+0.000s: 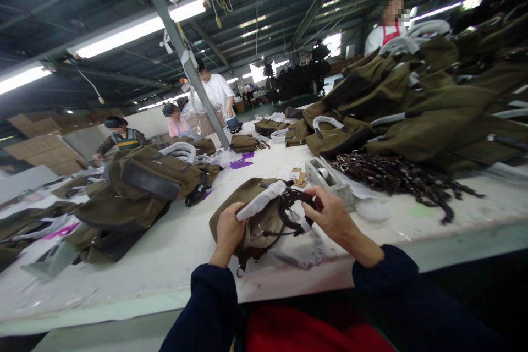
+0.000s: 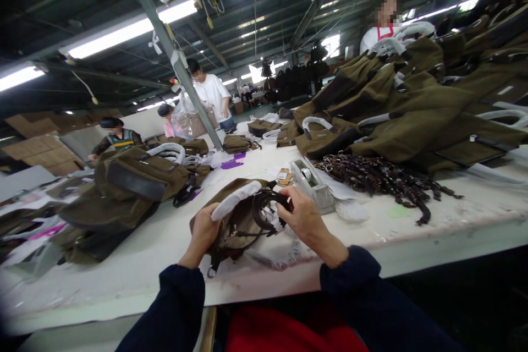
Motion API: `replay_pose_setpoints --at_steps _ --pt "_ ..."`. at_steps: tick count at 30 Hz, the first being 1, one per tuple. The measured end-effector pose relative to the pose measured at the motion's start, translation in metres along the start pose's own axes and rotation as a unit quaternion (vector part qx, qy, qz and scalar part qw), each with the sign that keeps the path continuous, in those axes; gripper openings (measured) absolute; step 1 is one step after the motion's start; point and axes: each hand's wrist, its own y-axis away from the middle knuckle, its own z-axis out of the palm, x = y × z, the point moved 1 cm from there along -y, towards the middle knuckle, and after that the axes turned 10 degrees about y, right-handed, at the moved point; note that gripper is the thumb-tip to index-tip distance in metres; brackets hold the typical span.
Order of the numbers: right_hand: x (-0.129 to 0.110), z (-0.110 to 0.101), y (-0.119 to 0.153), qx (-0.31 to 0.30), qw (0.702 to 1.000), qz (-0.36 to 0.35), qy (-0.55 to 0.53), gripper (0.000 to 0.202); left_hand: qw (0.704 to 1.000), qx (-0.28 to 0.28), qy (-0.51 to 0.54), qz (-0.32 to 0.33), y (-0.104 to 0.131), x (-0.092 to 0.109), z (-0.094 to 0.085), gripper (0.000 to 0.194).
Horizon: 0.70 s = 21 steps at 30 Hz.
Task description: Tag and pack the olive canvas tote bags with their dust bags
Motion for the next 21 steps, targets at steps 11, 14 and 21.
replay_pose_setpoints --at_steps 11,14,21 --pt "-0.037 0.059 -0.025 -0.044 0.985 -0.104 -0.129 0.018 0.982 -0.085 0.155 -0.066 0.013 0.001 -0.002 0.044" --pt "-0.048 0.074 -0.04 -0.037 0.98 -0.165 -0.108 0.022 0.969 -0.121 0.194 -0.094 0.02 -0.007 -0.002 0.045" --pt "-0.049 0.11 -0.068 -0.189 0.964 -0.179 0.064 0.023 0.983 -0.05 0.159 -0.076 0.034 -0.02 0.002 0.041"
